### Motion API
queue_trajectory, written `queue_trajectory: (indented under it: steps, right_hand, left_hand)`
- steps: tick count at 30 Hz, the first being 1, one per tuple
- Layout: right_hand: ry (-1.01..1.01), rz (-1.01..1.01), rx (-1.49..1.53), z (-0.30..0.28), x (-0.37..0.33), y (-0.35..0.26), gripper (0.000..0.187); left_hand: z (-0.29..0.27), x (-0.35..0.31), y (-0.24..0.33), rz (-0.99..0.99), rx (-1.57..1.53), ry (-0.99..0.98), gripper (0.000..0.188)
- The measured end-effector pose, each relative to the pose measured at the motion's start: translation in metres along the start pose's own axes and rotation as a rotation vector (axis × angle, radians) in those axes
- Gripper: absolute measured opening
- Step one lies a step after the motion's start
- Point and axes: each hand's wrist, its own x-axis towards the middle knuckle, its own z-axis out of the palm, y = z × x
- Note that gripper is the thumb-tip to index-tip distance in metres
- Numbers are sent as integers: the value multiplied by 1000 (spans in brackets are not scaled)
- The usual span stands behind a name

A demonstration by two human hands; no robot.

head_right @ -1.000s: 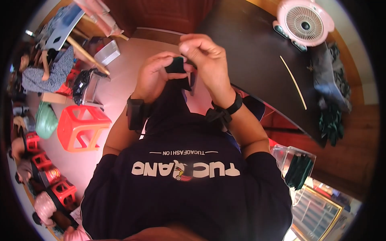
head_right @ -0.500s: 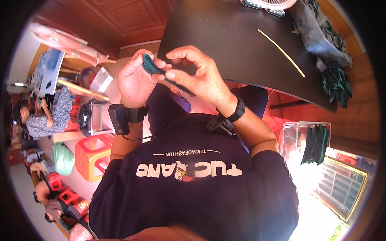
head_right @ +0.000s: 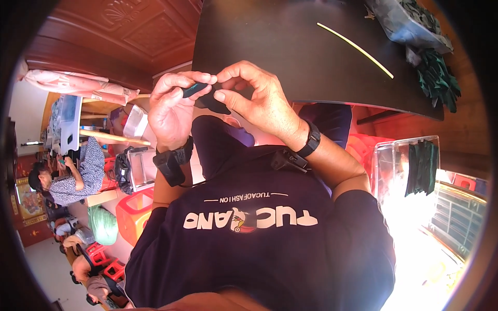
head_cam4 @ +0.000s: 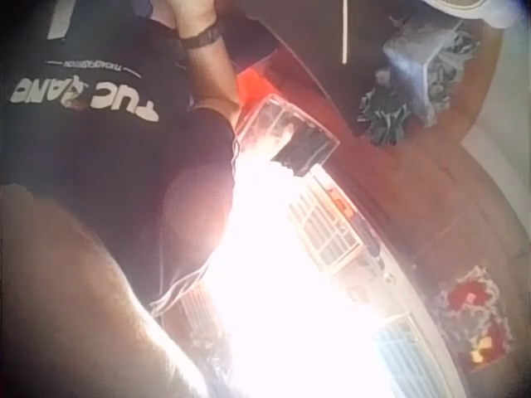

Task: Turning small fabric tubes inside out using a thin wooden stick.

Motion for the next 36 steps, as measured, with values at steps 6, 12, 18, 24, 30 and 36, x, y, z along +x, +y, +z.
queue_trajectory:
  steps: [6,12,18,24,30,36]
  right_hand:
    - [91,-222,-115,1,5,-16,25]
    - [130,-338,-201,-1,13,-9,14]
    - [116,-192,-29,-19,14,-4,13]
    - [150,-23,99,-22,6,-5,23]
    - [54,-185,-364,-24,19,-15,13]
    - [128,-154,-189,-43,38,-13,12]
  left_hand:
    - [-3,1,-3,11,102,-54,21]
    - [25,1,1,-175,17,107,30]
    - [21,-1,-8,-367,223,101,30]
    - [32,1,-4,-314,476,157,20]
    - [21,15,-12,-335,541,-45,17]
    - [1,19,-28,-800,263,-229,21]
